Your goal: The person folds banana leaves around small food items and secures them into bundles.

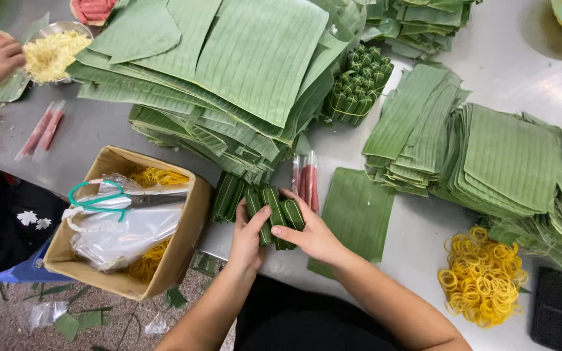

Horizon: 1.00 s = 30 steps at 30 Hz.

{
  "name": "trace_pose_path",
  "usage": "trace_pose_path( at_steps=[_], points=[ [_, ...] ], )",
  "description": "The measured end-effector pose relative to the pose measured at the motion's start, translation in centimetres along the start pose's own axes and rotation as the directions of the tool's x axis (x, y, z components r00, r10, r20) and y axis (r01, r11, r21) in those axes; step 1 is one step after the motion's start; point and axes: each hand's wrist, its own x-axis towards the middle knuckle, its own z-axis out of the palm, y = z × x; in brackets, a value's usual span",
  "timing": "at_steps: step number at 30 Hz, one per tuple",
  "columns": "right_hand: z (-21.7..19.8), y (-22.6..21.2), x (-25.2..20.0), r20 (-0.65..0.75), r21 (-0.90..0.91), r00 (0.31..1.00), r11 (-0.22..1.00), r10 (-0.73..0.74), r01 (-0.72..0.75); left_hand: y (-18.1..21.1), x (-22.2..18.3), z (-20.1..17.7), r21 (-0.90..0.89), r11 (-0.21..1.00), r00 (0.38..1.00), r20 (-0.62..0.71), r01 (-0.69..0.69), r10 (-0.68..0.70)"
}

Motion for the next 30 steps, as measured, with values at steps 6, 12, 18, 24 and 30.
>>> trace_pose_path(
  at_steps=[6,12,18,24,30],
  points=[
    [0.5,-2.9,-2.3,-0.040,-0.172,0.958,0.947,-0.283,0.272,2.5,-3.0,2.4,0.146,0.893,0.810,0.501,-0.425,0.304],
    [-5.4,-2.4,-4.6,0.078,-0.669,0.843,0.599,-0.532,0.441,-0.8,-1.8,5.2,-0.004,0.890,0.610,0.727,-0.455,0.315],
    [-12.0,3.1,-8.2,0.168,-0.739,0.817,0.478,-0.551,0.474,-5.4,0.6,4.8,0.261,0.430,0.364,0.915,-0.864,0.176],
    [-11.5,3.6,-9.1,0.003,-0.805,0.866,0.513,-0.500,0.299,-7.6,1.5,5.0,0.460,0.498,0.546,0.837,-0.735,0.032],
    [-11.6,5.6,-9.9,-0.120,-0.909,0.829,0.396,-0.546,0.129,-6.7,2.1,5.4,0.486,0.530,0.550,0.834,-0.695,-0.045]
  ],
)
